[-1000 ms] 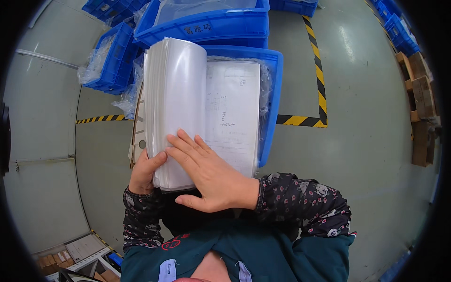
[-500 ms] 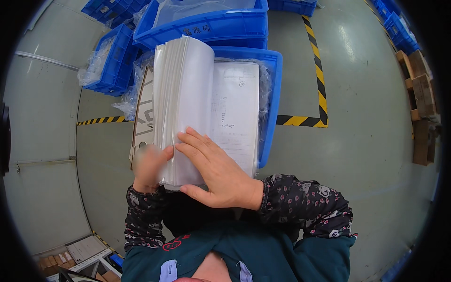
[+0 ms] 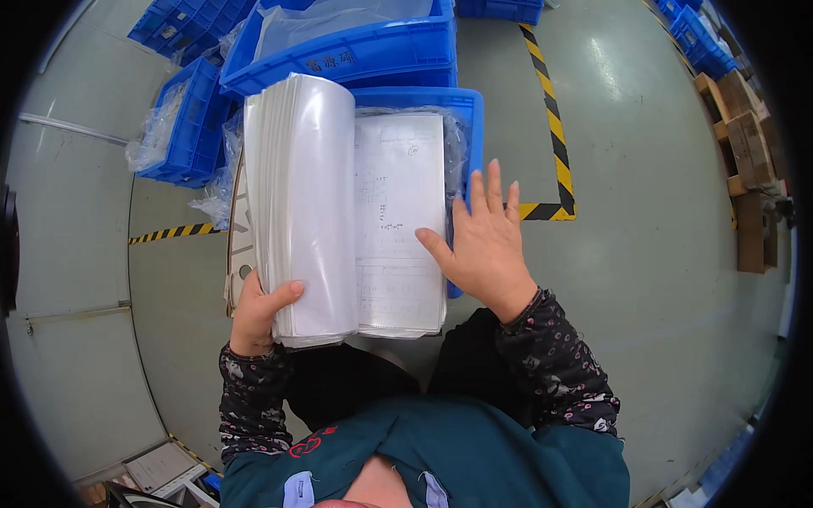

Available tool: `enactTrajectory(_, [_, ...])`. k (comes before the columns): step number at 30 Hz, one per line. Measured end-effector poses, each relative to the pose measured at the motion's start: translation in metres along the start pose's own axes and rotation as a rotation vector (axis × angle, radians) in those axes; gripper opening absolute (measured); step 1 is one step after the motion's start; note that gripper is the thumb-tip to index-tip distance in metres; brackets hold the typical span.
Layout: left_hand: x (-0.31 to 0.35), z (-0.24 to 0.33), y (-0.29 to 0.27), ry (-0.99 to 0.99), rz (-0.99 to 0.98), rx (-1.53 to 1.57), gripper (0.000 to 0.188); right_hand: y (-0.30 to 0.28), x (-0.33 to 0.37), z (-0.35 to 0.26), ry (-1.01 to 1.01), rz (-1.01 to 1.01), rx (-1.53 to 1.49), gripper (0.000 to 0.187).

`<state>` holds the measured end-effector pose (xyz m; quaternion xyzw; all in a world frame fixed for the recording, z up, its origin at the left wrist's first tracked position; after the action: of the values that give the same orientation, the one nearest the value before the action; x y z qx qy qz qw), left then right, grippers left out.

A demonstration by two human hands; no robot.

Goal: A person retrieves a document binder from a cabinet and searches through the pages to find specific information.

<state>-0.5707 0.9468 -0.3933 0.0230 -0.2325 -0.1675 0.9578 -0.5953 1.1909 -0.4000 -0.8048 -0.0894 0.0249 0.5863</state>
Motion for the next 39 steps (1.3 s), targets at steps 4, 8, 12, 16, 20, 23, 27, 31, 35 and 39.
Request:
enactTrajectory(4, [-0.001, 0.0, 0.001, 0.006, -0.009, 0.021, 0.046, 0.024, -0.001, -0.005, -0.045, -0.211, -0.114, 0.073])
enactTrajectory(8, [0.001, -0.001, -0.002, 0.015, -0.001, 0.021, 0.046, 0.009, 0.005, -0.022, -0.133, -0.161, -0.325, 0.081])
enactTrajectory(12, [0.001, -0.005, -0.004, 0.019, -0.025, 0.061, 0.048, 0.003, 0.03, -0.098, -0.633, -0.469, -0.99, 0.085])
enactTrajectory(16, [0.01, 0.0, 0.0, 0.064, -0.02, 0.206, 0.051, 0.004, 0.045, -0.13, -0.733, -0.397, -0.615, 0.088])
enactTrajectory(20, [0.008, 0.016, 0.013, 0.1, -0.133, -0.146, 0.054, 0.008, 0.048, -0.132, -0.751, -0.363, -0.543, 0.087])
enactTrajectory(23, [0.004, 0.011, 0.018, -0.013, -0.127, -0.133, 0.056, 0.01, 0.047, -0.126, -0.741, -0.347, -0.565, 0.086])
enactTrajectory(27, [0.001, 0.002, 0.016, -0.044, -0.073, -0.054, 0.049, 0.01, 0.045, -0.12, -0.724, -0.364, -0.631, 0.084])
enactTrajectory(31, [0.003, -0.002, 0.011, -0.007, -0.018, 0.003, 0.044, 0.005, 0.044, -0.114, -0.708, -0.345, -0.712, 0.082])
enactTrajectory(35, [0.002, -0.006, 0.007, 0.012, -0.013, 0.005, 0.045, 0.0, 0.035, -0.095, -0.643, -0.333, -0.8, 0.079])
enactTrajectory(39, [0.002, -0.011, 0.005, -0.019, -0.019, 0.038, 0.045, 0.014, 0.034, -0.09, -0.565, -0.403, -0.834, 0.08])
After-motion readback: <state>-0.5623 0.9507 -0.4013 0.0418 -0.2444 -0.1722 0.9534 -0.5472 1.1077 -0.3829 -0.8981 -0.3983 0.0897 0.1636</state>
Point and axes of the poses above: each hand's wrist, its own x-axis away from the middle knuckle, its own y-axis out of the palm, z = x × y, the point moved 9 cm from there along -x, towards the middle knuckle, and after that the axes turned 12 degrees about -z, right-handed, at the moved point
